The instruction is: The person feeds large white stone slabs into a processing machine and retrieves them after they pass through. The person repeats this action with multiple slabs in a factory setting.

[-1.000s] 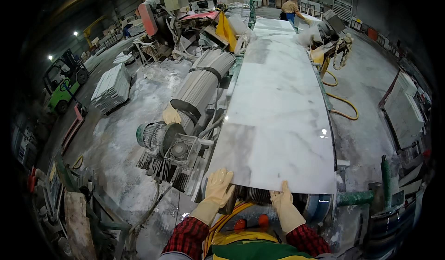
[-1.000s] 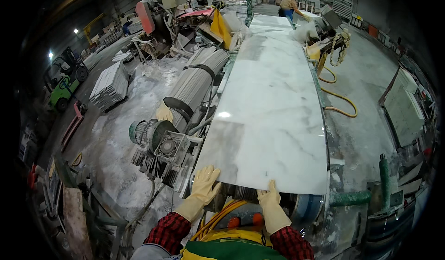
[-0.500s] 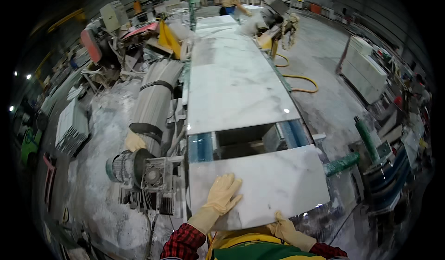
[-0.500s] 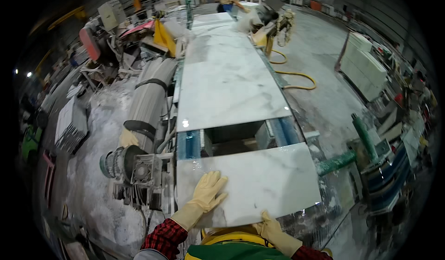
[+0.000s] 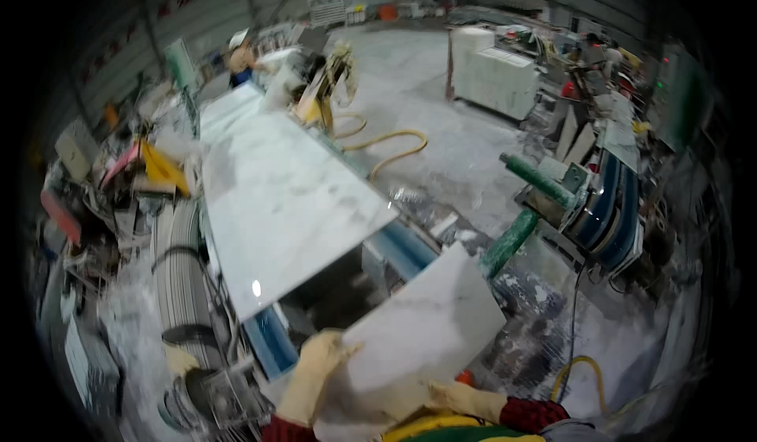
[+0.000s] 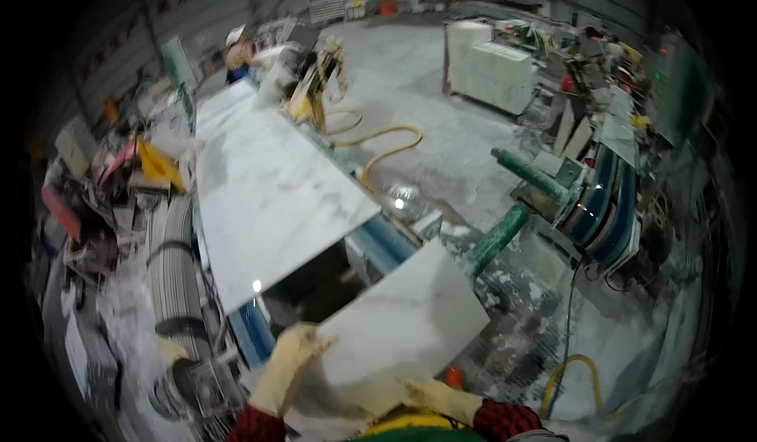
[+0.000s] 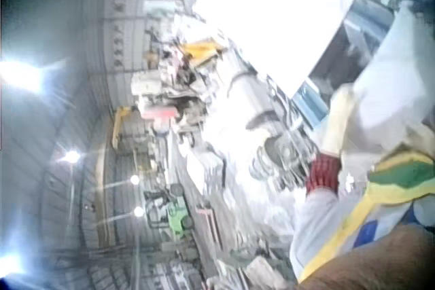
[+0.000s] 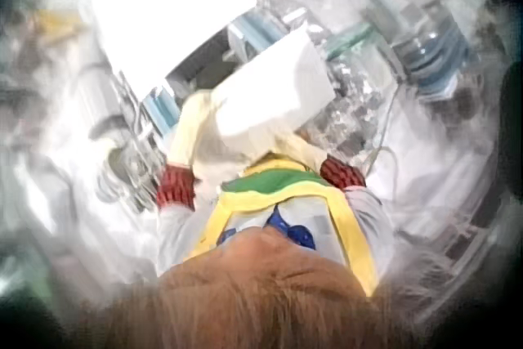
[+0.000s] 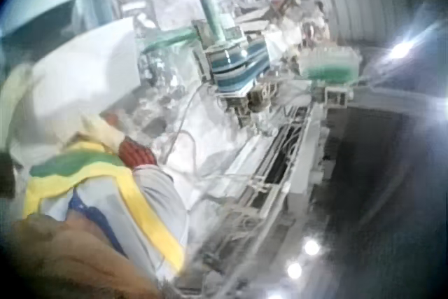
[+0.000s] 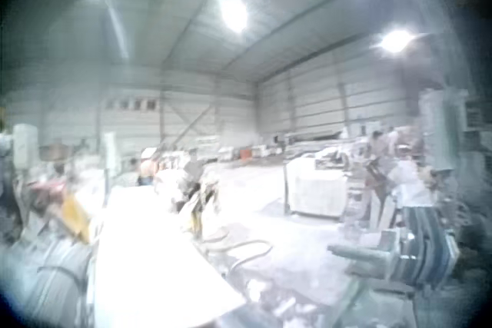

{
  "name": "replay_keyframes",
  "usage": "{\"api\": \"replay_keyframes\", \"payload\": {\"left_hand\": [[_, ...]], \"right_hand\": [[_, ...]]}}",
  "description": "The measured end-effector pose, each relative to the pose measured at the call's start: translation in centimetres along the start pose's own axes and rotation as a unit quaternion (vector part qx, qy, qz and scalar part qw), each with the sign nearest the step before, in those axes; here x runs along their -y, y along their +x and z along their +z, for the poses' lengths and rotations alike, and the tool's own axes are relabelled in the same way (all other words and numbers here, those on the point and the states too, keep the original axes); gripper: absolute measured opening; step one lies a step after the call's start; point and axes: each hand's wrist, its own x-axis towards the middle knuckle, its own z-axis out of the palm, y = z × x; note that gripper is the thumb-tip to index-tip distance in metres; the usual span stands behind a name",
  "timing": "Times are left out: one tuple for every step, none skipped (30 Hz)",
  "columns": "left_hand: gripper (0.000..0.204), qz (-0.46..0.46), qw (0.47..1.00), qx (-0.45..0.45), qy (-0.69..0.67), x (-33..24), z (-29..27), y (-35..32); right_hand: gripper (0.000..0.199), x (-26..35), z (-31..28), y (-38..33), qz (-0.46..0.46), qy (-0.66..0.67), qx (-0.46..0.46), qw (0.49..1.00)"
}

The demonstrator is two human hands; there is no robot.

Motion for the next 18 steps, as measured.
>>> {"api": "replay_keyframes", "payload": {"left_hand": [[0.076,-0.002,0.999,-0.045,-0.009,0.1,0.3,-1.4],[0.073,0.002,0.996,-0.082,-0.019,0.0,0.7,-2.6],[0.064,-0.037,0.995,-0.081,-0.045,-0.7,0.0,-4.0],[0.055,-0.077,0.992,-0.069,-0.077,-1.5,-0.1,-5.2],[0.049,-0.038,0.985,-0.129,-0.109,-0.7,0.9,-5.5],[0.044,0.005,0.971,-0.186,-0.149,-0.6,1.6,-5.3],[0.049,-0.013,0.982,-0.147,-0.115,-3.5,-0.3,-5.7],[0.057,-0.028,0.99,-0.111,-0.08,-7.1,-2.9,-6.4],[0.06,-0.045,0.982,-0.14,-0.12,-9.9,-3.9,-6.8],[0.06,-0.013,0.977,-0.194,-0.089,-9.0,-2.3,-5.4],[0.058,-0.033,0.975,-0.196,-0.102,-10.8,-2.2,-4.6],[0.055,-0.057,0.971,-0.201,-0.114,-12.8,-2.2,-3.9],[0.051,0.001,0.962,-0.231,-0.149,-13.5,-1.1,-2.2],[0.047,0.059,0.946,-0.262,-0.183,-13.5,0.8,0.4],[0.043,0.118,0.924,-0.291,-0.217,-14.4,2.0,2.8],[0.042,0.119,0.919,-0.274,-0.258,-17.1,2.7,4.2],[0.041,0.121,0.912,-0.258,-0.297,-20.5,3.6,5.2],[0.04,0.123,0.903,-0.24,-0.334,-23.7,4.4,6.9]], "right_hand": [[0.051,-0.6,0.2,0.8,-0.026,-0.017,0.022,0.999],[0.05,-0.5,0.2,1.4,-0.052,-0.03,0.037,0.998],[0.049,0.4,-0.5,1.3,-0.123,-0.255,0.067,0.957],[0.048,1.0,-2.2,0.3,-0.176,-0.465,0.077,0.864],[0.048,2.6,-2.6,-1.4,-0.175,-0.535,0.061,0.824],[0.048,4.1,-3.1,-3.4,-0.173,-0.601,0.04,0.779],[0.049,6.0,-2.6,-5.1,-0.137,-0.54,0.001,0.831],[0.05,8.2,-1.5,-6.6,-0.104,-0.472,-0.037,0.874],[0.051,10.7,-0.4,-8.0,-0.074,-0.401,-0.071,0.911],[0.052,13.0,0.6,-9.5,-0.047,-0.326,-0.093,0.94],[0.05,15.2,0.9,-11.2,-0.049,-0.275,-0.128,0.952],[0.049,17.3,1.2,-12.9,-0.054,-0.223,-0.16,0.96],[0.045,19.3,1.3,-15.1,-0.093,-0.191,-0.207,0.955],[0.042,21.6,0.6,-17.1,-0.134,-0.16,-0.25,0.945],[0.038,23.7,-1.0,-18.8,-0.177,-0.138,-0.245,0.943],[0.035,25.8,-3.0,-20.5,-0.218,-0.116,-0.238,0.939],[0.031,27.8,-5.1,-22.0,-0.26,-0.092,-0.228,0.934],[0.032,29.8,-7.2,-23.2,-0.314,-0.102,-0.233,0.915]]}}
